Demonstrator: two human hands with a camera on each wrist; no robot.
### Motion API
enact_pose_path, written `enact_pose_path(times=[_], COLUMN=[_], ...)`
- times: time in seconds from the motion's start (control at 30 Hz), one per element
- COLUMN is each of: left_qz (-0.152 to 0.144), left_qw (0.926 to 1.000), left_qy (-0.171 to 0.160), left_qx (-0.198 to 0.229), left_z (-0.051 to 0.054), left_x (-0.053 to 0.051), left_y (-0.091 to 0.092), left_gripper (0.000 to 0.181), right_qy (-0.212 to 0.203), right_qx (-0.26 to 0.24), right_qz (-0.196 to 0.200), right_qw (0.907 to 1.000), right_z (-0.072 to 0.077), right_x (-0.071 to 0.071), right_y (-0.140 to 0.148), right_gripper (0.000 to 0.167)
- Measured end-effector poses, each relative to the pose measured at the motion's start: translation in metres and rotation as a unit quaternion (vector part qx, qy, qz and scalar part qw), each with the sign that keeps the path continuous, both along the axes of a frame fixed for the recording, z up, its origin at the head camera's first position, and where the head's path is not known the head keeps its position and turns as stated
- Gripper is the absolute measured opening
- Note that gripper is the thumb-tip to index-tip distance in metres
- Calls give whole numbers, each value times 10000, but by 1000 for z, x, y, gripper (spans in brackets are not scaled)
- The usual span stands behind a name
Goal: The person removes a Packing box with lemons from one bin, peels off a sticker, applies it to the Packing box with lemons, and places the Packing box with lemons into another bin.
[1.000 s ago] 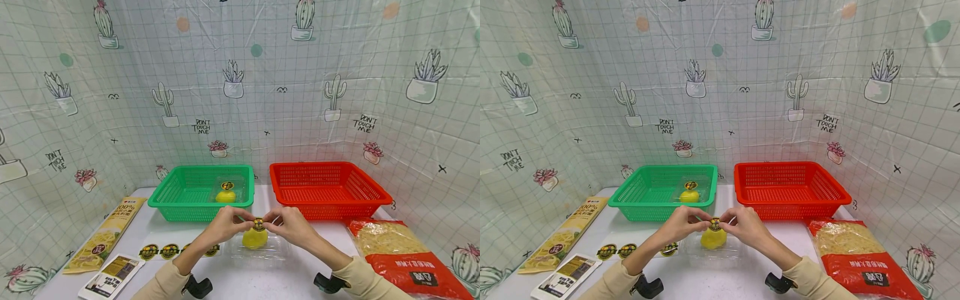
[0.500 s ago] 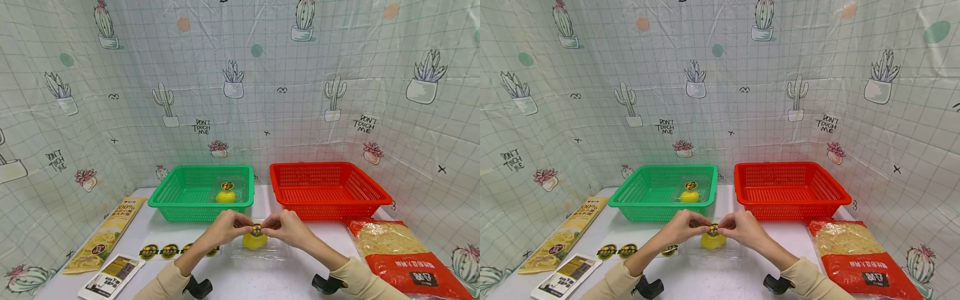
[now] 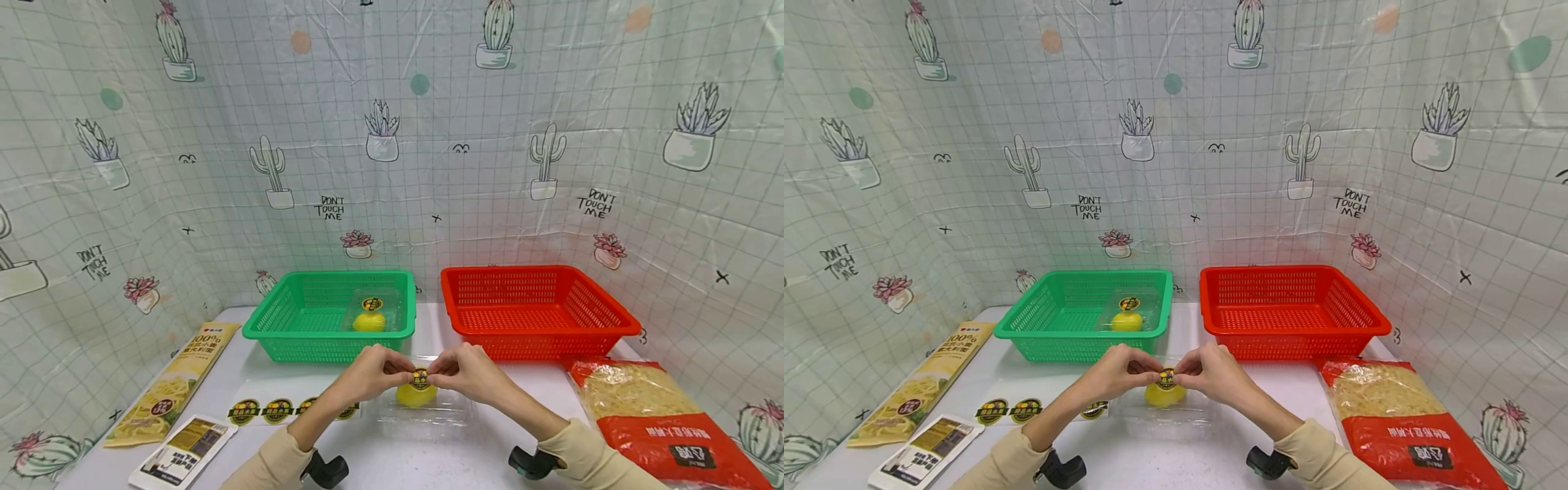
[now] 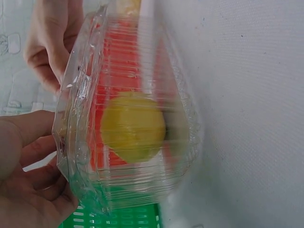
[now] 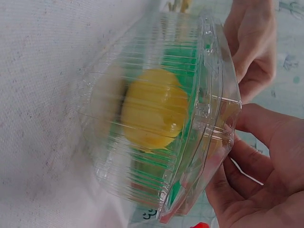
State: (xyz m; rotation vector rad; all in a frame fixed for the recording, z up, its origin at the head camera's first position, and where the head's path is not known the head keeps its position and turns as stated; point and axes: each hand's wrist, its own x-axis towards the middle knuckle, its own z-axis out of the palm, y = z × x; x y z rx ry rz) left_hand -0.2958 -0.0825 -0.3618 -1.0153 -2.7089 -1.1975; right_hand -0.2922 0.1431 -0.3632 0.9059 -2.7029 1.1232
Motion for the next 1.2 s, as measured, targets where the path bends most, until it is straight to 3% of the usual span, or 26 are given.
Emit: enact_pose_path(times=[0.23,0.57,1.2], left_qz=[17,27,134], left_qw=[10000,9996,9996], left_qy=[-9,249,194], left_qx=[-7,-100,-163], left_z=[-1,0,-1], left_x=[0,-3,-4], left_y=[1,3,4], left_gripper=[15,15,14], right_qy=[-98,-136,-365], right_qx=[36,49,216], right_qz=[-6,57,45], right_qw=[9999,9999,9991], right_z=[1,2,5], right_x=[-3,-6,-10], right_y=[0,0,-4], right_gripper=[10,12,10])
